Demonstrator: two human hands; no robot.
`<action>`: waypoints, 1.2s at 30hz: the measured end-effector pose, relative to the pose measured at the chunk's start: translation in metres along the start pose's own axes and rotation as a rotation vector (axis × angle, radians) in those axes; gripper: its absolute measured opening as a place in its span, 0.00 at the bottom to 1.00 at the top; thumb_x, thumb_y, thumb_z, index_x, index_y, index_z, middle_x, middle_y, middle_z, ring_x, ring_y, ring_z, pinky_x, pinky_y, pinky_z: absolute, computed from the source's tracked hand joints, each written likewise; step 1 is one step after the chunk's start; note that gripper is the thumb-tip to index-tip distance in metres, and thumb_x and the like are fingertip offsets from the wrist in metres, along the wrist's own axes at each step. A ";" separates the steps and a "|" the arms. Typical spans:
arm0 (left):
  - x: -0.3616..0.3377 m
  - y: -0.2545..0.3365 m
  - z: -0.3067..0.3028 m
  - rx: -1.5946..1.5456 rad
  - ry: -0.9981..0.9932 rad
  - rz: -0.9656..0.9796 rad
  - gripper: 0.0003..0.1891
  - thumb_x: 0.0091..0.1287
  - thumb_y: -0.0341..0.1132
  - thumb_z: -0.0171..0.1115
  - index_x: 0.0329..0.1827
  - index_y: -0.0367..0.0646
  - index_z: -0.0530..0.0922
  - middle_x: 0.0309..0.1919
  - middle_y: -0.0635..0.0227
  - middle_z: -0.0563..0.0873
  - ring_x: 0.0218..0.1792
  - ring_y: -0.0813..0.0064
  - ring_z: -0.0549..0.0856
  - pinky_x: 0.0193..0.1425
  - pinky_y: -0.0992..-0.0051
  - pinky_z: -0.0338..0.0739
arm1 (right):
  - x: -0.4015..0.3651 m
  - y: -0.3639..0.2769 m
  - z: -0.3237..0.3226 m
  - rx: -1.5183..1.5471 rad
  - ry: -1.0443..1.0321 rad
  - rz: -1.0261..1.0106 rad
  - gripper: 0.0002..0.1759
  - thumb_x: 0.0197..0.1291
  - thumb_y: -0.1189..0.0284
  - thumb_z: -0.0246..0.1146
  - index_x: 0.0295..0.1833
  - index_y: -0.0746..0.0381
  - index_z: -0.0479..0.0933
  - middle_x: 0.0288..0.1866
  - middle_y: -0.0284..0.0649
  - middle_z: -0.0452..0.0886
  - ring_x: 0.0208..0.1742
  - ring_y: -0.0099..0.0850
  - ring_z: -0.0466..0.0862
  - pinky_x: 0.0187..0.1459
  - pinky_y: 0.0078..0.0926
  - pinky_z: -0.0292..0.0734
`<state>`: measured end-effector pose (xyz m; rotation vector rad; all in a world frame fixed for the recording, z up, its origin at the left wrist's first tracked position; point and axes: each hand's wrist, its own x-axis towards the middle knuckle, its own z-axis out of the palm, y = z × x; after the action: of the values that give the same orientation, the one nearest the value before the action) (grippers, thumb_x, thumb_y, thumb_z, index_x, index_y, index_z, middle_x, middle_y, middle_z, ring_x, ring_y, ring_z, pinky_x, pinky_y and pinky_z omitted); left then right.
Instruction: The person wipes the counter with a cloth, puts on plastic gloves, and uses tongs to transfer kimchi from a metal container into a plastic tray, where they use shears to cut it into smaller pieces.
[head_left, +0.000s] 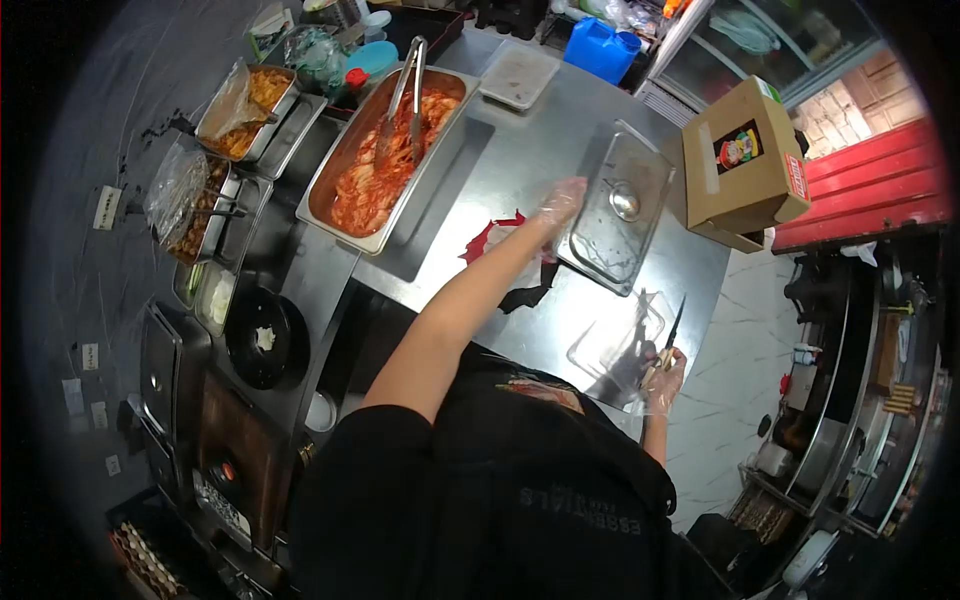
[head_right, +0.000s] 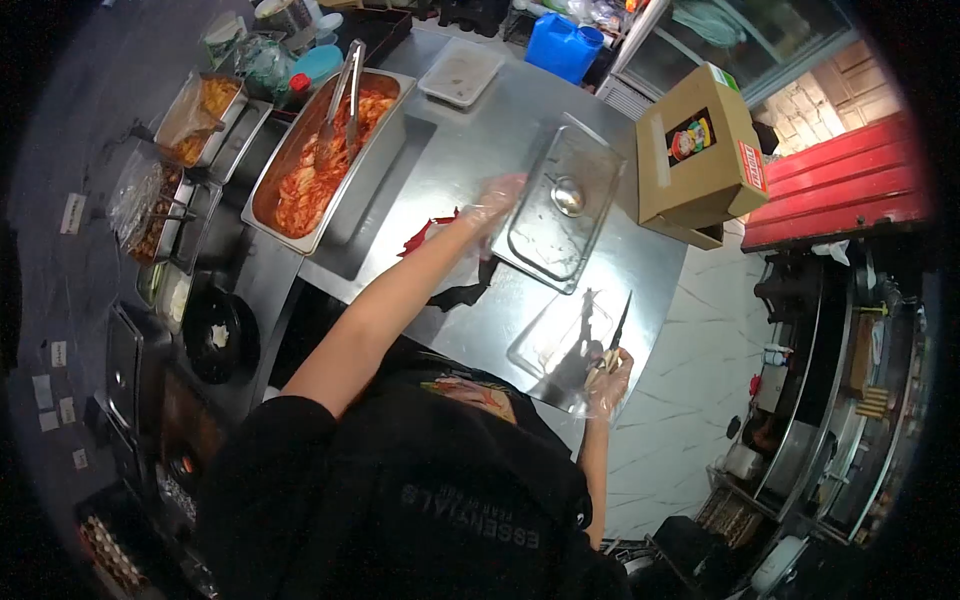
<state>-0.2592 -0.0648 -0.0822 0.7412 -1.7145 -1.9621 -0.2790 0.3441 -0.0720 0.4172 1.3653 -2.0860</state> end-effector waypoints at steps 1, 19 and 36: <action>0.009 -0.003 -0.001 0.461 0.019 0.146 0.19 0.74 0.40 0.51 0.60 0.37 0.76 0.55 0.53 0.82 0.56 0.55 0.81 0.61 0.64 0.75 | -0.017 -0.005 0.025 -0.370 0.062 -0.155 0.14 0.65 0.82 0.54 0.54 0.60 0.67 0.33 0.38 0.82 0.29 0.24 0.78 0.29 0.22 0.74; -0.255 0.106 -0.181 0.782 0.137 -0.413 0.29 0.65 0.45 0.63 0.63 0.34 0.73 0.57 0.46 0.80 0.59 0.50 0.79 0.63 0.61 0.73 | -0.018 0.096 0.239 -1.045 -0.209 -0.467 0.18 0.60 0.82 0.55 0.56 0.58 0.71 0.38 0.40 0.84 0.37 0.28 0.82 0.41 0.26 0.77; -0.296 0.186 -0.298 1.445 0.668 -0.229 0.14 0.64 0.36 0.60 0.50 0.42 0.80 0.41 0.54 0.85 0.44 0.51 0.84 0.47 0.59 0.79 | -0.039 0.129 0.292 -1.070 -0.091 -0.335 0.22 0.54 0.77 0.62 0.56 0.60 0.70 0.39 0.42 0.85 0.41 0.32 0.84 0.47 0.27 0.76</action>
<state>0.1539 -0.1307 0.1075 1.7838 -2.3656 -0.0977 -0.1486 0.0549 -0.0197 -0.3735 2.3254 -1.2614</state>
